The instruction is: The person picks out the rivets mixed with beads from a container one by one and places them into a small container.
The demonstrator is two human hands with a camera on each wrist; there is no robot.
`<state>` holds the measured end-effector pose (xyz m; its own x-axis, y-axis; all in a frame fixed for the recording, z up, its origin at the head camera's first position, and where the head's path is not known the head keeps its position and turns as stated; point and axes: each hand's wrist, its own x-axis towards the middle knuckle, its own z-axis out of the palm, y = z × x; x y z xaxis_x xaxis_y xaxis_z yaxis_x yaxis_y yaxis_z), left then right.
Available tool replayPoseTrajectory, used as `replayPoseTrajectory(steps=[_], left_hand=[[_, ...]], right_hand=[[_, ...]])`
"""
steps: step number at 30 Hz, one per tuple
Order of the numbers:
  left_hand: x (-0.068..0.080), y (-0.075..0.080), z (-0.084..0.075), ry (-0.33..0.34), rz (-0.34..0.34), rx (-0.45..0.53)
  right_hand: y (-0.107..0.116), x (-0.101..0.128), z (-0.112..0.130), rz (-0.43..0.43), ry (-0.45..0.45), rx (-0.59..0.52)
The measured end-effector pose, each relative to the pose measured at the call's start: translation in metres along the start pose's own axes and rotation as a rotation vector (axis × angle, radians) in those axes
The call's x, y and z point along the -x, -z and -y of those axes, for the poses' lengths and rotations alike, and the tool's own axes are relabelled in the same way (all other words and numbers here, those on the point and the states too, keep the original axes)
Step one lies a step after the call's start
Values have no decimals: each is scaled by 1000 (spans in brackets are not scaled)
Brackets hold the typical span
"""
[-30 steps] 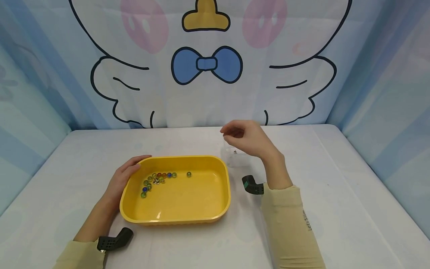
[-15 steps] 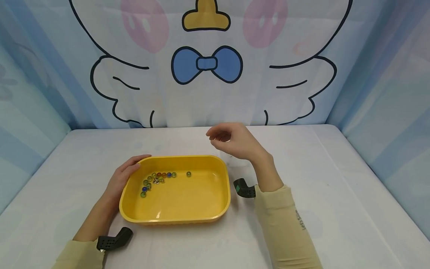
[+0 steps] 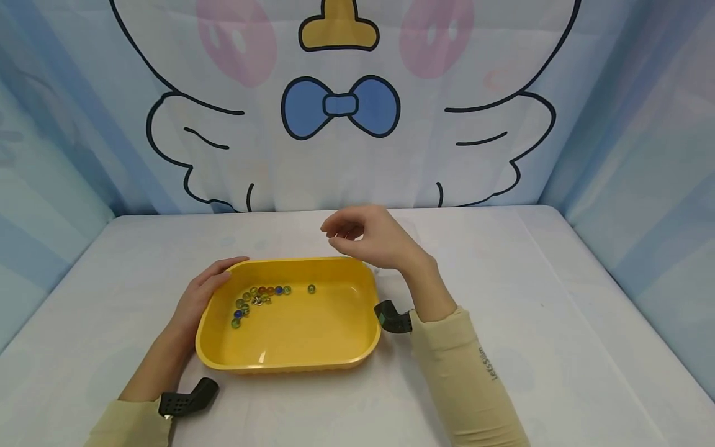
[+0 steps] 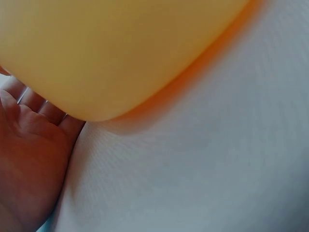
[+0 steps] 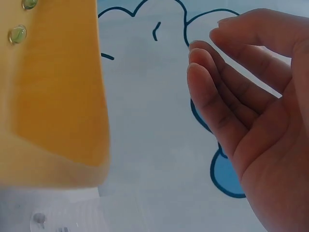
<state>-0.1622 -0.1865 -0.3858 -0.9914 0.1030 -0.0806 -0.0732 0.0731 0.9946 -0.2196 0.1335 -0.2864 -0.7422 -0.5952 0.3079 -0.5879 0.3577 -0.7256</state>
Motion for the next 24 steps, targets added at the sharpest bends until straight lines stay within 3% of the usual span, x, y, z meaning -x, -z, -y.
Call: replayPoseTrajectory(steps=[17,24], left_hand=[[0,0,0,8,-1,-4],[0,0,-1,-3,-2,-5]], right_hand=[[-22,-13,11,31,91,-21],[-33,-18,14,59,171,-35]])
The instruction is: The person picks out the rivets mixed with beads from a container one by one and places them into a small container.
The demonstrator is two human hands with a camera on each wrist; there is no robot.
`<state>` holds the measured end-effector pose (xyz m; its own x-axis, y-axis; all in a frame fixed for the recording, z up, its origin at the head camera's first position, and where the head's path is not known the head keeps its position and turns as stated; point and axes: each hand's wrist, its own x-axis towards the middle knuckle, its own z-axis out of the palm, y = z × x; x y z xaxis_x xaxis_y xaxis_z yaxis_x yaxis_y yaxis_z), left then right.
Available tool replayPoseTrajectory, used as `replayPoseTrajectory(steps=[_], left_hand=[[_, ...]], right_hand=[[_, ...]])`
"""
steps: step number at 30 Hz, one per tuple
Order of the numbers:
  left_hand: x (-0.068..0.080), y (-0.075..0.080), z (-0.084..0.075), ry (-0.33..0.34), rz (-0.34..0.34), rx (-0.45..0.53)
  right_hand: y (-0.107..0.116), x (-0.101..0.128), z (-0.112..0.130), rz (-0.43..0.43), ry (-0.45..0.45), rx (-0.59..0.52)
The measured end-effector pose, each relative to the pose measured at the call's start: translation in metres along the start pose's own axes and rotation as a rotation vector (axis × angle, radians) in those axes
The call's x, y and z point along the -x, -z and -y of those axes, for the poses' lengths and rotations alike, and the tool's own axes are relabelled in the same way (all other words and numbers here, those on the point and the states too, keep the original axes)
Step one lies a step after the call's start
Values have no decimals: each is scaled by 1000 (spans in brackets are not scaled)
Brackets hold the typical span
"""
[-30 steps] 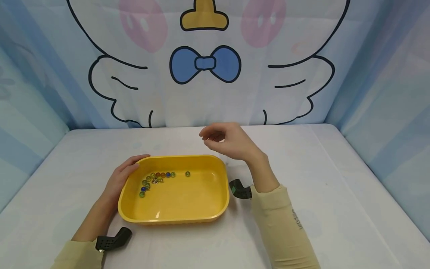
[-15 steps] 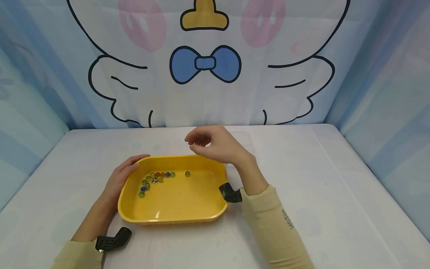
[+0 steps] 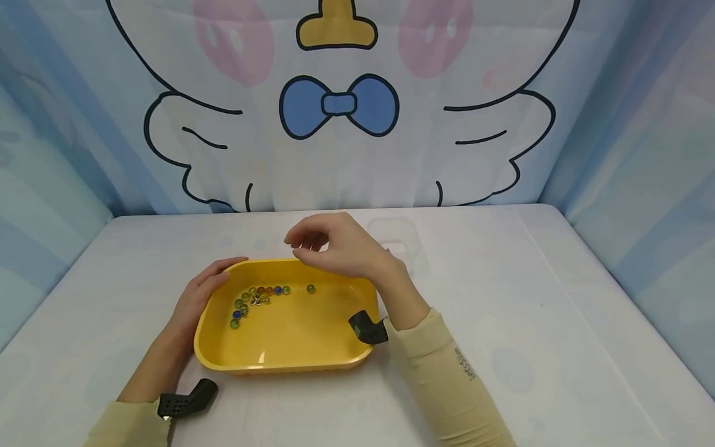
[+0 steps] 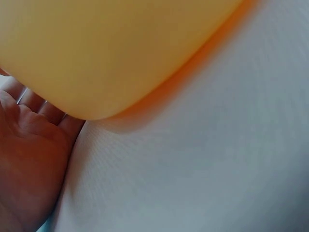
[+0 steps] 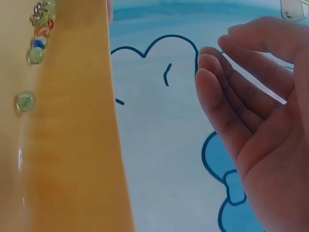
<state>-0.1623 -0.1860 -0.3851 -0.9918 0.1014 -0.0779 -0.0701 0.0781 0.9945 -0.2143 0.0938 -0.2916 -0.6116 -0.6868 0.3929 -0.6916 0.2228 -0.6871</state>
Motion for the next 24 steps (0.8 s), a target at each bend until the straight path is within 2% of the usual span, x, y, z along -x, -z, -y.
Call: replayPoseTrajectory(steps=[6,24], left_hand=[[0,0,0,-1,-2,-8],[-1,1,2,7,0,-2]], right_hand=[[-7,-3,-1,17,22,2],[-26,-10,-9,125,-22,17]])
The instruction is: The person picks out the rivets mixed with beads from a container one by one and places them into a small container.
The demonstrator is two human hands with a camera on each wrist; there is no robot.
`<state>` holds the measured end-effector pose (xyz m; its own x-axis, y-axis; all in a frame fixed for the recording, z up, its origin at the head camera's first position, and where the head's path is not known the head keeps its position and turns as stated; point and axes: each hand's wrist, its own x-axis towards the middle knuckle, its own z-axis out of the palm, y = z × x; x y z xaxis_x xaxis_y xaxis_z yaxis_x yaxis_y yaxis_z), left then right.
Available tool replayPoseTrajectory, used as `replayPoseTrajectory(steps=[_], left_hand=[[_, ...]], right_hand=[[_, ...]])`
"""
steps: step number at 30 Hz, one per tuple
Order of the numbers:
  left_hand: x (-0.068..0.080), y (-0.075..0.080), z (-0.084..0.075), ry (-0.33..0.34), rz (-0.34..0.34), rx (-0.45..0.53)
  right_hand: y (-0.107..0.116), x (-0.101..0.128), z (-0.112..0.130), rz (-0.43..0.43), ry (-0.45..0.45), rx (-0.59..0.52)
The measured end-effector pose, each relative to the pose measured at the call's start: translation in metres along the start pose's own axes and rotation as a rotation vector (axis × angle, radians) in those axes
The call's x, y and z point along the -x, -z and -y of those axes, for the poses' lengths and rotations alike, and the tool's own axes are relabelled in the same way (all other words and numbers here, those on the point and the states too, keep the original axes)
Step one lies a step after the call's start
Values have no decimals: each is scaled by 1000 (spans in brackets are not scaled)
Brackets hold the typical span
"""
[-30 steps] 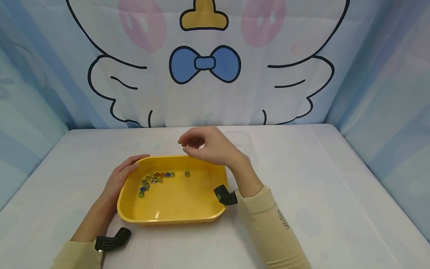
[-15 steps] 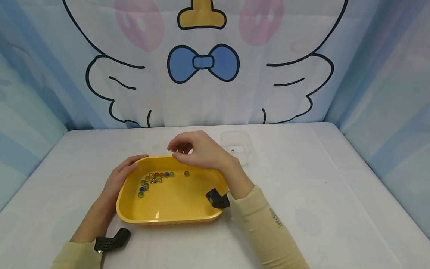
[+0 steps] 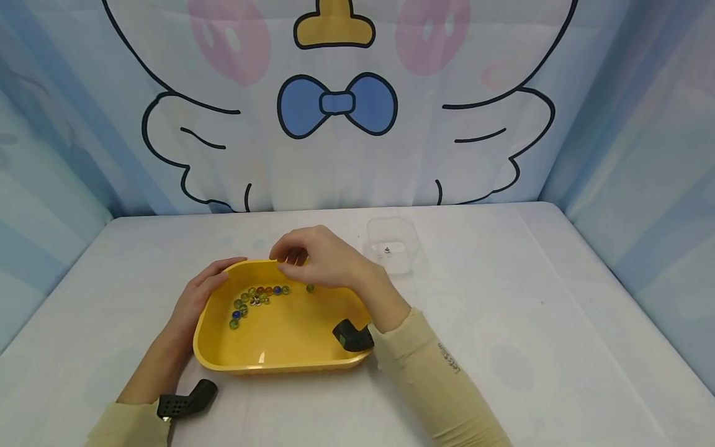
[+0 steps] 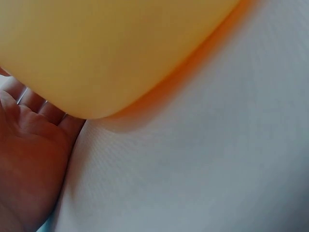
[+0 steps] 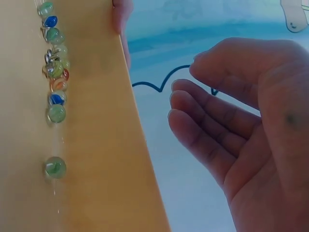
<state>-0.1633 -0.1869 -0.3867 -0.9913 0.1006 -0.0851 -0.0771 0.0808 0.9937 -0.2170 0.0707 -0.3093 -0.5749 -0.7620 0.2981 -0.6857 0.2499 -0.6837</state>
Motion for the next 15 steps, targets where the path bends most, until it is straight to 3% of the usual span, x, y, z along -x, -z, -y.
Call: replayPoseTrajectory(steps=[15], left_hand=[[0,0,0,1,1,12]], right_hand=[[-12,-3,-3,80,-7,23]])
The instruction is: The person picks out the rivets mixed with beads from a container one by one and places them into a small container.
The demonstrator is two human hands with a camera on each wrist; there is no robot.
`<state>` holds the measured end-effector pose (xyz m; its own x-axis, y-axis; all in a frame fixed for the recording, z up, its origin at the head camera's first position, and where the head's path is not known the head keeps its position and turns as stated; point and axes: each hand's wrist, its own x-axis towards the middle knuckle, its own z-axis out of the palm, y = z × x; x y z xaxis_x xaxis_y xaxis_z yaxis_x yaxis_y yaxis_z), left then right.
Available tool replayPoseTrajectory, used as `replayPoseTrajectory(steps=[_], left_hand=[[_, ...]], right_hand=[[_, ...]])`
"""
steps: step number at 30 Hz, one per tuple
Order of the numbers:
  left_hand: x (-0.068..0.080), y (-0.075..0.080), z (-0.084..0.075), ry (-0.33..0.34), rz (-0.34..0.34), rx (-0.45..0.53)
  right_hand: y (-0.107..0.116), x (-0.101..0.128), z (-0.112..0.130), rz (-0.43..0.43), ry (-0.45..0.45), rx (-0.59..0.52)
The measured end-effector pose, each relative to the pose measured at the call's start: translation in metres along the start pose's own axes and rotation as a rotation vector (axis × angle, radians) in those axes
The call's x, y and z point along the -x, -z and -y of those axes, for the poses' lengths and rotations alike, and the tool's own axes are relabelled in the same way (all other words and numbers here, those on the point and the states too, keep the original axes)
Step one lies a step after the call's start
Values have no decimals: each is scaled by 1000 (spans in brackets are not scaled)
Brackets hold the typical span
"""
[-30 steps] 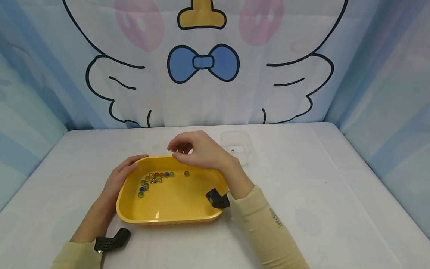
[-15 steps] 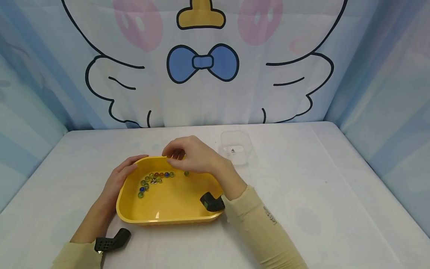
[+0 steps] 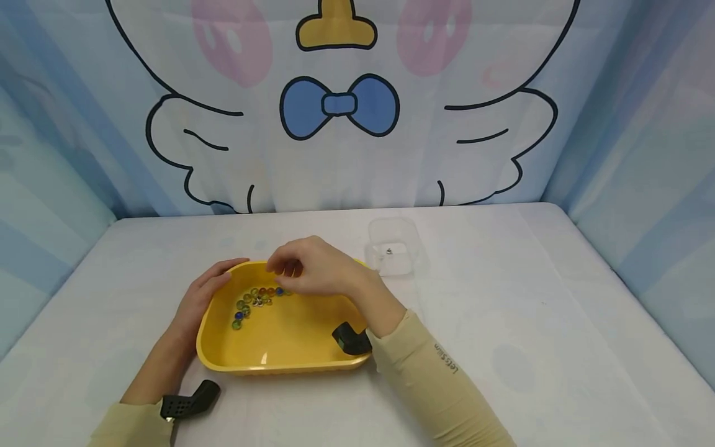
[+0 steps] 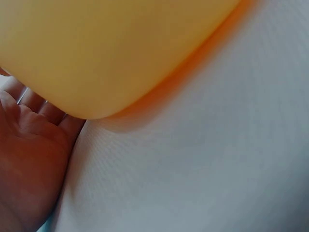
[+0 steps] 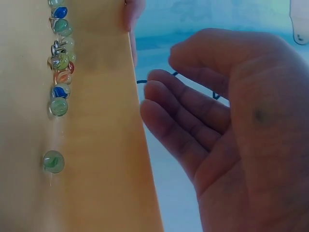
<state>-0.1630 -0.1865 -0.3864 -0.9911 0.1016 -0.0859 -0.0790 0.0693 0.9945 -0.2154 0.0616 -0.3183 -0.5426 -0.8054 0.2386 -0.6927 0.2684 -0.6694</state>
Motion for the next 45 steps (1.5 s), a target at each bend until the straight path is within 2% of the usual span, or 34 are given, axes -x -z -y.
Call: replayPoseTrajectory(steps=[12,25,45], left_hand=[[1,-4,-1,2,-3,0],[0,-2,1,-18,2,-6],[-1,1,3,-23,5,8]], right_hand=[[-4,2,-3,60,-15,30],[-18,-6,-2,195,-45,88],[-34,-19,-7,321,-45,312]])
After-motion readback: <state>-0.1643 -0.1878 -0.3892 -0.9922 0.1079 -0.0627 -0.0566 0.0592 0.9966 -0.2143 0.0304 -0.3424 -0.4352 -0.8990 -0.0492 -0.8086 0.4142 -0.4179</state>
